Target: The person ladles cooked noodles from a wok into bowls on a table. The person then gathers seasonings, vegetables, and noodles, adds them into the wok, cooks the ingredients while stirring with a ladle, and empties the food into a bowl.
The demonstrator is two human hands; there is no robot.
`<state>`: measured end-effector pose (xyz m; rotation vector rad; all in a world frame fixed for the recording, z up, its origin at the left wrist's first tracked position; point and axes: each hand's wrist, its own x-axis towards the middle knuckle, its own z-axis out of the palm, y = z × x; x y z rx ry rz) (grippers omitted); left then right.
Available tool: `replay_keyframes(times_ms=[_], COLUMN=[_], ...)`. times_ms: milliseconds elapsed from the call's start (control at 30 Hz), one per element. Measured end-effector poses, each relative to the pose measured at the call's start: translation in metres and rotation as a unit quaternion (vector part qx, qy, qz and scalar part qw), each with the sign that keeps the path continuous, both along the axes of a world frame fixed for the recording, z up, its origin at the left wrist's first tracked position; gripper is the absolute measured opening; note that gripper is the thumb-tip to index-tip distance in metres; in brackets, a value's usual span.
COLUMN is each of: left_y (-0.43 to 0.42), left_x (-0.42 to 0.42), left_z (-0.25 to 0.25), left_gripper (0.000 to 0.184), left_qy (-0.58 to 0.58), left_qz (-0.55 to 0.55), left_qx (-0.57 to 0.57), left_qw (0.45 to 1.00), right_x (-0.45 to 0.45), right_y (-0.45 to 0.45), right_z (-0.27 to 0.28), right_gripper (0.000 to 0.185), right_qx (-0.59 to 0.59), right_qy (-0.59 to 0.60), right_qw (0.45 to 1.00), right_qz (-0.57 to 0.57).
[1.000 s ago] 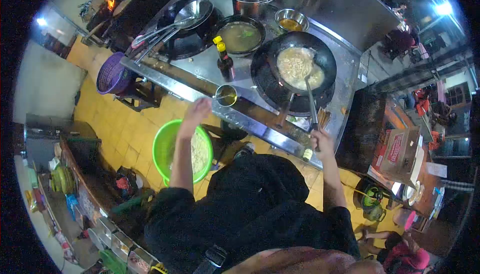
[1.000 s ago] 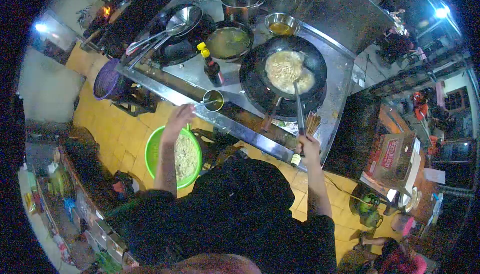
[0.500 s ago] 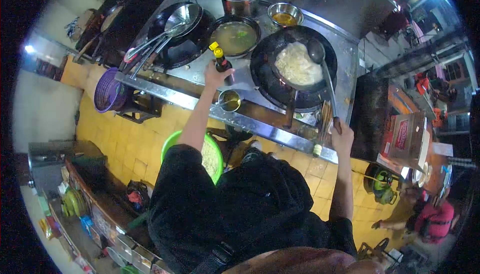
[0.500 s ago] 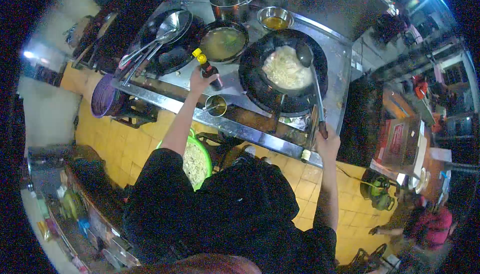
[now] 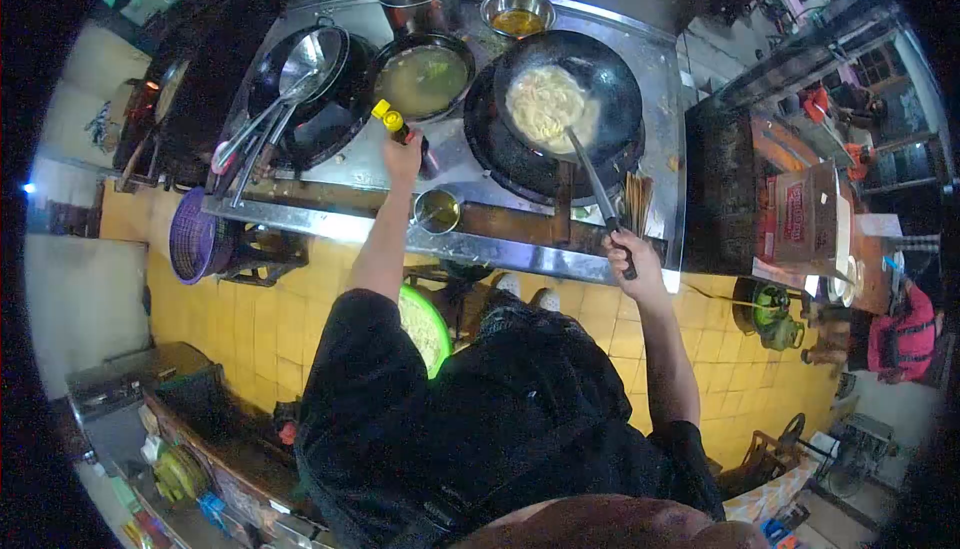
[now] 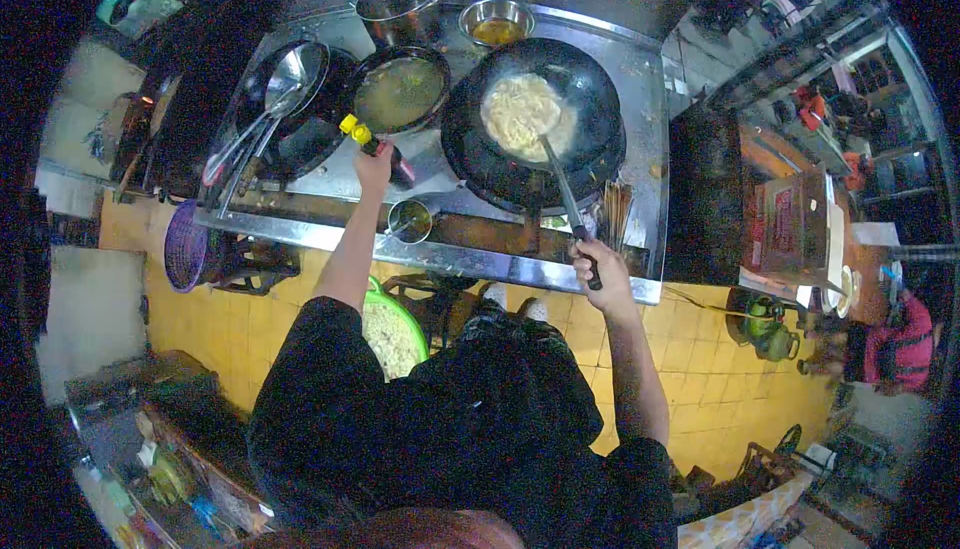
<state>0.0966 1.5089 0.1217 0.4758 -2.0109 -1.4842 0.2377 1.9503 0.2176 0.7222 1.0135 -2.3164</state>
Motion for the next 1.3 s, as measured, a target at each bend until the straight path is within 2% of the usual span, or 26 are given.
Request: replay_keyframes(times_ms=[33, 133, 167, 233, 267, 300, 333, 367, 433, 467, 500, 567, 600, 667, 700, 767, 833, 867, 900, 933, 967, 1033, 1100, 1133, 1233, 1300], left_y=[-0.001, -0.009, -0.016, -0.021, -0.022, -0.021, -0.021, -0.020, -0.019, -0.017, -0.016, -0.021, -0.027, -0.043, -0.052, -0.061, -0.060, -0.062, -0.065, -0.068, -0.068, -0.063, -0.061, -0.061, -0.058, -0.060], left_x=[-0.001, -0.005, -0.008, -0.007, -0.002, 0.002, 0.004, 0.005, 0.012, 0.015, 0.022, 0.030, 0.036, 0.039, 0.042, 0.051, 0.064, 0.068, 0.070, 0.068, 0.068, 0.073, 0.075, 0.076, 0.080, 0.087], left_z=[-0.002, -0.007, -0.011, -0.007, 0.006, 0.019, 0.026, 0.031, 0.046, 0.056, 0.065, 0.071, 0.074, 0.071, 0.073, 0.074, 0.093, 0.096, 0.098, 0.096, 0.099, 0.108, 0.107, 0.107, 0.102, 0.105], left_gripper=[0.011, 0.012, 0.014, 0.016, 0.015, 0.015, 0.015, 0.014, 0.014, 0.013, 0.013, 0.014, 0.013, 0.009, 0.009, 0.010, 0.011, 0.011, 0.011, 0.011, 0.011, 0.012, 0.012, 0.013, 0.011, 0.006], left_qy=[-0.002, 0.037, 0.041, 0.045, 0.034, 0.024, 0.025, 0.019, 0.018, 0.016, 0.009, 0.014, -0.008, 0.018, 0.019, 0.027, -0.007, -0.005, -0.004, -0.038, -0.034, -0.076, -0.062, -0.050, 0.021, 0.003], left_qz=[-0.001, -0.033, -0.039, -0.049, -0.052, -0.054, -0.057, -0.070, -0.082, -0.071, -0.061, -0.061, -0.058, -0.069, -0.066, -0.083, -0.074, -0.077, -0.080, -0.061, -0.059, -0.053, -0.066, -0.079, -0.103, -0.119], left_qx=[0.000, -0.003, -0.007, -0.015, -0.065, -0.114, -0.117, -0.098, -0.084, -0.090, -0.097, -0.089, -0.119, -0.139, -0.140, -0.118, -0.143, -0.146, -0.152, -0.143, -0.142, -0.173, -0.155, -0.137, -0.085, -0.095], left_qw=[1.000, 0.999, 0.998, 0.998, 0.996, 0.992, 0.991, 0.992, 0.993, 0.993, 0.993, 0.994, 0.991, 0.988, 0.988, 0.989, 0.987, 0.986, 0.985, 0.987, 0.987, 0.981, 0.984, 0.986, 0.991, 0.988], right_x=[0.003, 0.004, -0.002, -0.021, -0.032, -0.044, -0.053, -0.057, -0.064, -0.071, -0.075, -0.080, -0.077, -0.061, -0.056, -0.045, -0.037, -0.027, -0.024, -0.012, -0.004, 0.002, 0.002, -0.002, -0.001, 0.003], right_y=[-0.001, -0.004, 0.001, 0.012, 0.018, 0.024, 0.026, 0.022, 0.015, 0.021, 0.035, 0.056, 0.059, 0.045, 0.049, 0.064, 0.057, 0.055, 0.062, 0.051, 0.040, 0.022, 0.010, 0.008, -0.004, -0.005], right_z=[0.007, 0.037, 0.039, 0.040, 0.031, 0.016, 0.007, 0.019, 0.045, 0.049, 0.050, 0.060, 0.072, 0.124, 0.115, 0.081, 0.049, 0.025, -0.018, -0.024, -0.049, -0.058, -0.031, -0.028, 0.002, 0.008], right_gripper=[0.012, 0.017, 0.017, 0.025, 0.025, 0.026, 0.028, 0.028, 0.029, 0.029, 0.029, 0.041, 0.041, 0.044, 0.044, 0.041, 0.039, 0.036, 0.033, 0.036, 0.025, 0.016, 0.006, 0.007, 0.008, 0.007], right_qx=[0.000, 0.210, 0.208, 0.441, 0.439, 0.595, 0.719, 0.719, 0.807, 0.829, 0.828, 0.829, 0.828, 0.829, 0.828, 0.854, 0.846, 0.845, 0.785, 0.752, 0.671, 0.574, 0.190, -0.002, -0.007, -0.019], right_qy=[-0.002, 0.104, 0.103, 0.147, 0.146, 0.265, 0.369, 0.368, 0.343, 0.298, 0.300, 0.301, 0.303, 0.285, 0.289, 0.331, 0.239, 0.237, 0.360, 0.342, 0.309, 0.269, 0.146, 0.015, -0.041, -0.012], right_qw=[1.000, 0.972, 0.972, 0.868, 0.870, 0.743, 0.574, 0.575, 0.453, 0.414, 0.418, 0.356, 0.357, 0.347, 0.347, 0.335, 0.413, 0.428, 0.482, 0.536, 0.661, 0.768, 0.968, 0.999, 0.999, 1.000], right_qz=[-0.001, 0.036, 0.034, 0.171, 0.168, 0.157, 0.137, 0.133, 0.159, 0.229, 0.224, 0.309, 0.308, 0.332, 0.332, 0.223, 0.237, 0.216, 0.149, 0.172, 0.131, 0.088, 0.080, 0.038, -0.004, 0.007])
